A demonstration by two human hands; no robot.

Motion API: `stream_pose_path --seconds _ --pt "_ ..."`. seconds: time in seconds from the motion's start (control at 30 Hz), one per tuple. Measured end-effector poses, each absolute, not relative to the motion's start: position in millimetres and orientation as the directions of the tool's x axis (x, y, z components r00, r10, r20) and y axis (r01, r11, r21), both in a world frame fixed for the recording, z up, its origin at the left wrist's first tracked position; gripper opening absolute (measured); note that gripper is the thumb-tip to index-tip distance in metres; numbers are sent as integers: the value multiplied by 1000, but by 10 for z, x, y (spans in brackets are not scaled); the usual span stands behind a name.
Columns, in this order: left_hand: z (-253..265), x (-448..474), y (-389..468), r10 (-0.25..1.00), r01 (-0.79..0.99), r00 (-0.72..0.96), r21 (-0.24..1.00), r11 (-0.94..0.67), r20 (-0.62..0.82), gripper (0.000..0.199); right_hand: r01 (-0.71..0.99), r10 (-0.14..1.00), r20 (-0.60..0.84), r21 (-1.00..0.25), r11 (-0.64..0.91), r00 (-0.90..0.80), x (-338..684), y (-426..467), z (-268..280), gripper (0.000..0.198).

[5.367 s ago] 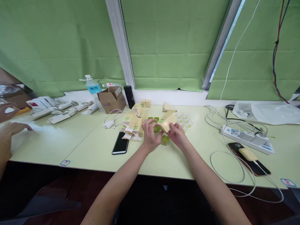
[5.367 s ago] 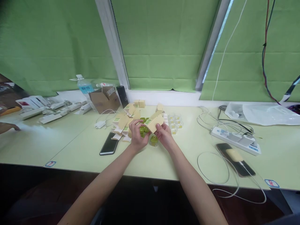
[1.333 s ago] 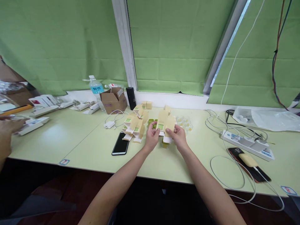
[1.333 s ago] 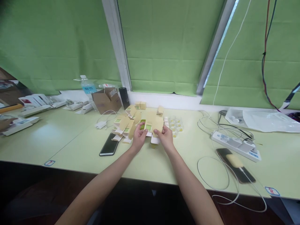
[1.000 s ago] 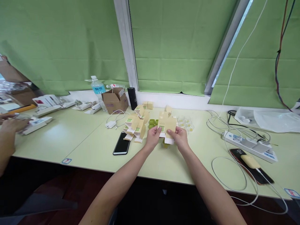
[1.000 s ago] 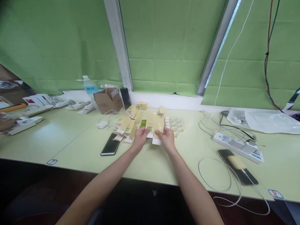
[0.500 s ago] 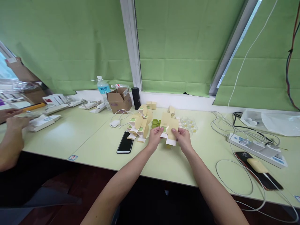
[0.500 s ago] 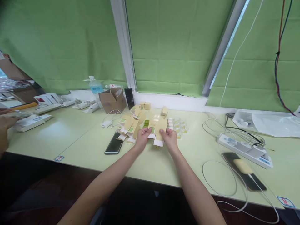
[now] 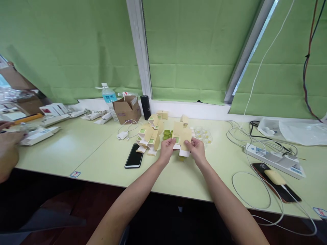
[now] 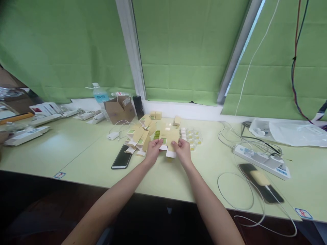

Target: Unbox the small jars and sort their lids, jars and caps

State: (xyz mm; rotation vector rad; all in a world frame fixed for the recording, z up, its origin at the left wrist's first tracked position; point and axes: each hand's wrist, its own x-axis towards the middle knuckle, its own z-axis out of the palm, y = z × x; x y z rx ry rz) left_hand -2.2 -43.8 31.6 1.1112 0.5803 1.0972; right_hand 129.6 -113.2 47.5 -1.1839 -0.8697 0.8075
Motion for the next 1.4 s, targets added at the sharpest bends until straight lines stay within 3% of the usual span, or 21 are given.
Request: stream_pose_path --seconds 0.27,0.43,0.6,0.77,0.87,1.0,1.1,1.4 --pt "313 -31 -305 966 -458 233 889 3 117 51 47 850 197 -979 200 489 1202 -1178 493 45" --pt "356 -33 -326 942 -461 311 887 35 125 56 127 848 263 -965 230 460 1224 -1154 474 24" --pt "394 -53 -378 899 -429 413 902 49 148 64 110 806 296 -954 280 512 1283 -1123 445 28" --pt "385 -54 -383 932 -398 314 916 -45 182 58 160 710 330 -941 298 622 1554 -965 529 28" --pt "376 -50 -407 936 -363 271 925 -115 223 47 241 644 336 -942 234 688 1899 -774 671 22" --pt "379 -45 -461 929 -314 270 936 -161 251 38 356 607 295 -934 21 738 2337 -467 848 4" --pt "387 -46 -495 924 -295 275 938 -181 265 34 407 639 238 -904 -129 732 2451 -193 899 13" --pt "336 -37 -516 914 -245 278 942 -232 297 25 329 737 84 -924 -194 671 1955 691 696 14"
